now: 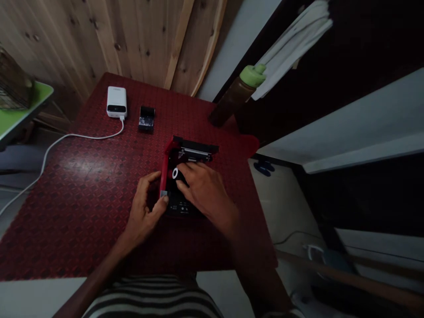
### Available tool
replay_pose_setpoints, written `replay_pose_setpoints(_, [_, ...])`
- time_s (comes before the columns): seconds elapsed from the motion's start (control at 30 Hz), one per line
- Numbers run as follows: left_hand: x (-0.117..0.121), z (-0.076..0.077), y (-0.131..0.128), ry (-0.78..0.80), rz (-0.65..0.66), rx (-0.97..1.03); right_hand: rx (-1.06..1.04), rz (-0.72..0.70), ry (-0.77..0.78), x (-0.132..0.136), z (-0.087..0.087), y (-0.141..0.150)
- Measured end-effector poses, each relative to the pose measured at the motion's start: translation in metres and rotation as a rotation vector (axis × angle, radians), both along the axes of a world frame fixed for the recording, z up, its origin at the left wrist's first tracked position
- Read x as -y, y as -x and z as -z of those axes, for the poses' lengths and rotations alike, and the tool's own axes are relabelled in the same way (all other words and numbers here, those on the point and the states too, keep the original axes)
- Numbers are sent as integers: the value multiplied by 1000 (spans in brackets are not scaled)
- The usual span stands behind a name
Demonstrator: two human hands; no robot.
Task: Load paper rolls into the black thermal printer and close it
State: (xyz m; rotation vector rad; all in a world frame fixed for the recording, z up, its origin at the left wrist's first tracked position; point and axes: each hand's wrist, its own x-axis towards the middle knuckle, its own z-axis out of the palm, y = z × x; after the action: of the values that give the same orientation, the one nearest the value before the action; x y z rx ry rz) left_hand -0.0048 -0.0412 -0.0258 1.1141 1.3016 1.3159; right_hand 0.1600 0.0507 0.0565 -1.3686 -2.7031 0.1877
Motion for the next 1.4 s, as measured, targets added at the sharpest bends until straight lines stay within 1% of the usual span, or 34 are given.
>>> replay_pose_setpoints(0.07, [0, -1, 0, -11, -1, -10, -91, 0, -63, 11, -8, -10])
replay_pose_setpoints(0.13, [0, -3, 0, -3, 2, -10, -261, 21, -91, 18, -17, -28])
replay_pose_setpoints(0.2, [1, -4, -1, 25, 1, 6, -452, 103, -87, 16, -23, -53])
replay_pose_setpoints(0.27, [1, -6, -1, 51, 0, 23, -609, 245, -68, 4, -20, -81])
replay_pose_setpoints(0.33, [1, -6, 0, 51, 0, 20, -766, 380, -31, -17, -5, -106])
replay_pose_setpoints(0.4, [0, -5, 1, 38, 2, -3, -937, 446, 58, -40, 18, -123])
replay_pose_setpoints(0.43, [-1, -5, 1, 30, 0, -17, -988, 466, 93, -50, 31, -127])
replay_pose_setpoints(0.5, [-1, -5, 2, 16, -3, -42, -999, 468, 142, -66, 56, -127])
replay_pose_setpoints(0.57, [-2, -6, 3, 8, -4, -53, -978, 447, 185, -74, 74, -121])
replay_pose_setpoints(0.67, [-3, -7, 3, -11, -4, -63, -950, 409, 257, -74, 89, -109])
replay_pose_setpoints(0.8, [-3, -6, 4, -31, -9, -84, -915, 375, 313, -69, 96, -104])
replay_pose_setpoints(0.87, [-3, -6, 4, -33, -13, -81, -898, 367, 329, -67, 97, -109])
replay_pose_setpoints(0.97, [-2, -8, 2, -4, -19, -77, -871, 382, 337, -59, 97, -124])
replay_pose_setpoints(1.07, [-2, -11, 1, 11, -28, -80, -810, 390, 347, -38, 92, -144])
replay_pose_setpoints(1.17, [-2, -11, 1, 6, -32, -101, -757, 361, 371, -6, 87, -155])
replay_pose_setpoints(1.23, [-2, -11, 1, 5, -29, -109, -763, 346, 372, 15, 86, -153])
replay_pose_setpoints(1.3, [-3, -10, 1, -1, -28, -103, -801, 349, 349, 29, 89, -144])
replay_pose_setpoints(1.4, [-3, -10, 1, -1, -25, -102, -877, 376, 287, 36, 101, -122])
